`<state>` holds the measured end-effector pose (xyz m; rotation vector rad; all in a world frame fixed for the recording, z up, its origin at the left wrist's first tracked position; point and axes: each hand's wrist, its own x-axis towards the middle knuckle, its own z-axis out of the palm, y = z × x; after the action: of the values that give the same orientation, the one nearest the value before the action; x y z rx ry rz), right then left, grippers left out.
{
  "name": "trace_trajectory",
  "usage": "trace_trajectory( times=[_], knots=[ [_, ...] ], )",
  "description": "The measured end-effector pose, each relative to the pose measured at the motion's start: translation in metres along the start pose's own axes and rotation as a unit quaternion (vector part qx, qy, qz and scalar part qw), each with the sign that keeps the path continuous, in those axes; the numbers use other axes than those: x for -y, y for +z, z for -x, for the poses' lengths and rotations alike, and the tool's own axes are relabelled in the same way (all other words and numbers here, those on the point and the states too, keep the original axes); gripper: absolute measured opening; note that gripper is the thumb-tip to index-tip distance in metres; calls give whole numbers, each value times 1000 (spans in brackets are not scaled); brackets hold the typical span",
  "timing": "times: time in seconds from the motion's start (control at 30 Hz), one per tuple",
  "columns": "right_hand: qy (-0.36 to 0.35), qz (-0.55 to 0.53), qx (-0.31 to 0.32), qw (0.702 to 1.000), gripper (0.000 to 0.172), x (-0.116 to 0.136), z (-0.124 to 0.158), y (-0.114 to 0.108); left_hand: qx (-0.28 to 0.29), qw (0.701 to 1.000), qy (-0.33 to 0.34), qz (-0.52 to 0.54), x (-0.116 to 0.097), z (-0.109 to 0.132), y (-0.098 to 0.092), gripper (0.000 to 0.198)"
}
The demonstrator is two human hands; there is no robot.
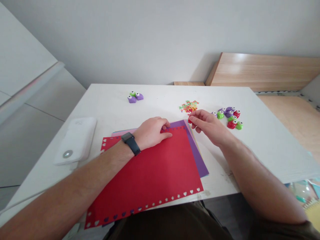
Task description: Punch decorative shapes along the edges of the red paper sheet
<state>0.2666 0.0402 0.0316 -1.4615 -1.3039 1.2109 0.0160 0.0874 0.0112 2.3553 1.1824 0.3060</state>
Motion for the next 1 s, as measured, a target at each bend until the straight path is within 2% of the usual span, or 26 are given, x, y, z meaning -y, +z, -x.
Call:
trace_trajectory(
  times=[0.13,0.23,0.33,0.57,0.73,0.9,1.0],
  knots=[
    [2,2,9,1000,27,3,2,0,-6,1000,12,-1,-1,1,0,14],
    [7,-25,22,999,32,3,3,-2,-22,999,26,-3,-3,2,-3,18],
    [12,-37,37,999,38,2,3,-5,-20,1000,7,22,-5,4,-9,20],
    [12,-15,101,995,32,-2,4,-12,-15,998,-4,61,-5,0,-17,20],
    [33,-11,105,994,34,0,5,-9,-21,996,-7,87,-5,0,-16,21],
    [21,0,75,997,33,-1,4,-11,-19,993,-9,113,-5,0,-16,20],
    [21,9,79,997,33,-3,4,-13,-16,992,-12,124,-4,-2,-15,19]
  ],
)
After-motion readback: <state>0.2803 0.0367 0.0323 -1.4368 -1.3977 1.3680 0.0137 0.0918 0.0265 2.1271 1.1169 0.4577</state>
